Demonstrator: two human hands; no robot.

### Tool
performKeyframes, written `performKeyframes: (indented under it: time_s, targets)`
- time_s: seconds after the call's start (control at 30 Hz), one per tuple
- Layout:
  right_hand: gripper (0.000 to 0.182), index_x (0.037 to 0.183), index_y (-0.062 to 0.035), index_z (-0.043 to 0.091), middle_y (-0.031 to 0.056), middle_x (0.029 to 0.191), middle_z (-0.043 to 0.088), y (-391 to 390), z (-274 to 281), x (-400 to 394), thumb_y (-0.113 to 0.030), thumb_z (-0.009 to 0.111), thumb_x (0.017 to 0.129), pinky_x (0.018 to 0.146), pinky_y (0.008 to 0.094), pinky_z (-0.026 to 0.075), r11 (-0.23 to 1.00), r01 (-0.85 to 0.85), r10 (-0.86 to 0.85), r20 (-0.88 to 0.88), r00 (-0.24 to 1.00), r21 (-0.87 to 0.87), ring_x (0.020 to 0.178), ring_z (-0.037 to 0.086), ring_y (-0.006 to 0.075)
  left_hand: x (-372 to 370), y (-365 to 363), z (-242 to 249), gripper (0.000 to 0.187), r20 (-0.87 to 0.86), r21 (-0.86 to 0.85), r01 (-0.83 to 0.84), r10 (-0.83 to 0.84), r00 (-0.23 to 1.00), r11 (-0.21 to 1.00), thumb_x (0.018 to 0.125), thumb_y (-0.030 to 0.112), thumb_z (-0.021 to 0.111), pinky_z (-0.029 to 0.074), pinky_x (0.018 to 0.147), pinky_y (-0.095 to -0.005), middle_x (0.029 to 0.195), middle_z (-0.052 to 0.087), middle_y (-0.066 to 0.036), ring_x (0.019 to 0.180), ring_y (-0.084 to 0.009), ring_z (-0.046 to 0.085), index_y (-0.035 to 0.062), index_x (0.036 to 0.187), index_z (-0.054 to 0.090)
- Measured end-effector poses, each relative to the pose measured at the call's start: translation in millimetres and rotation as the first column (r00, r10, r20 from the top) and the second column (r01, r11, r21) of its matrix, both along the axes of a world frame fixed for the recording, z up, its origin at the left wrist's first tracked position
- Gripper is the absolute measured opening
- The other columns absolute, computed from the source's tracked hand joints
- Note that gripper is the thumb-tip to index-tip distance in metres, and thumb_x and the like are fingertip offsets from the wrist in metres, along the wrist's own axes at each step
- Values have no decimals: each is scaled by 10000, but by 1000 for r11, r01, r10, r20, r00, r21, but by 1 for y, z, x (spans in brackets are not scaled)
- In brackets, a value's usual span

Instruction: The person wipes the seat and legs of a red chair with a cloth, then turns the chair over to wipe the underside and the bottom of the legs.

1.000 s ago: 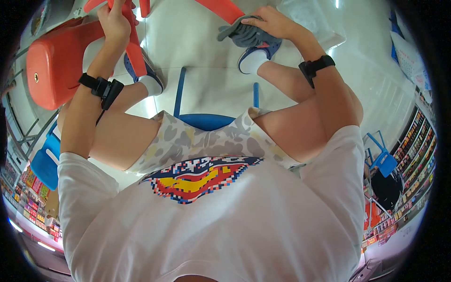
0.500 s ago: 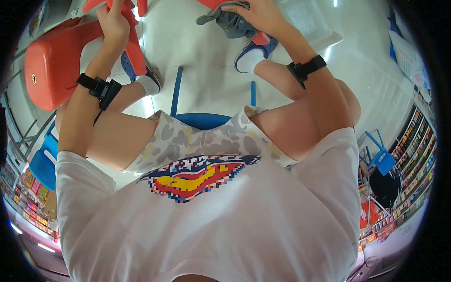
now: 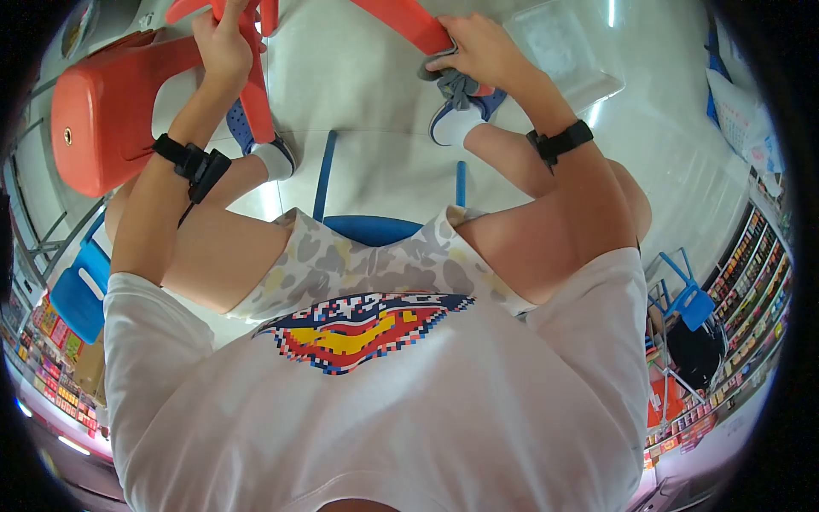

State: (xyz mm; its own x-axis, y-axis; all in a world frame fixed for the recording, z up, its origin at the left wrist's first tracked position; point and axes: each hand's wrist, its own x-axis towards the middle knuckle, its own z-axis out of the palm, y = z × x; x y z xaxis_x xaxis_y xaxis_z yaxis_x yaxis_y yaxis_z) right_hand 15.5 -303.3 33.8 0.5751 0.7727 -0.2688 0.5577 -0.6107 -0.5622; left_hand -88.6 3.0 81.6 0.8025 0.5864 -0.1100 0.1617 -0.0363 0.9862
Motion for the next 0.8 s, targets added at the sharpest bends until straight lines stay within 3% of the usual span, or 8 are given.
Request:
performKeyframes:
  time_s: [0.17,0.27,0.37,0.43,0.57,0.73,0.77,0.8]
  targets:
    - [579,1122,-2,694,207,764,671,18,22,-7,-432,855,768,667,428,502,993,76,-74,31,997,-87,721,649,386,-3,-1,4,454,4,54,24,-24,1000,998,938,479,731,351,358,-263,551,475,37,387,-92,424,91,757,578]
    - [577,1141,4,692,215,812,689,37,44,-8,-377,881,751,700,417,525,984,176,-177,6,984,27,754,665,392,-4,-6,6,451,-14,33,30,-30,999,999,937,480,733,366,367,-267,552,464,40,405,-86,442,98,758,573]
    - [397,932,28,701,244,753,625,56,71,-2,-331,828,819,604,396,467,962,258,-258,-21,966,88,637,614,344,-3,-13,9,453,-54,-39,-24,22,998,999,940,481,729,377,376,-267,557,466,40,417,-87,451,107,748,561]
    - [446,930,30,688,243,767,632,64,79,0,-381,825,822,615,406,468,877,364,-348,-108,931,314,671,633,357,-3,-13,7,447,-49,-44,-16,14,999,999,942,480,726,378,377,-265,565,471,40,420,-88,453,109,758,557]
    - [421,923,41,685,246,770,635,70,91,1,-335,843,818,621,400,470,896,357,-359,-43,932,265,666,615,357,-2,-14,14,432,-71,-22,8,-9,997,1000,943,484,723,385,382,-261,586,482,40,428,-92,453,113,802,555]
    - [341,902,59,673,180,715,563,56,74,-8,-198,870,795,628,334,472,913,254,-258,-30,966,320,647,554,208,-1,-9,20,420,-55,-31,42,-44,998,999,943,478,722,396,384,-263,586,486,34,429,-95,463,107,829,564]
    - [341,902,59,673,180,715,563,47,62,-9,-198,870,795,628,334,472,911,255,-258,-34,966,324,647,554,208,-2,-8,18,420,-32,-25,62,-63,998,998,944,476,722,399,384,-264,584,486,32,426,-96,464,103,828,566]
    - [421,1021,36,679,203,800,634,35,46,-10,-235,882,771,686,377,505,938,241,-245,-16,970,249,730,612,312,-2,-7,16,420,-36,-26,62,-63,997,998,944,476,722,399,384,-264,584,486,32,426,-96,464,103,828,566]
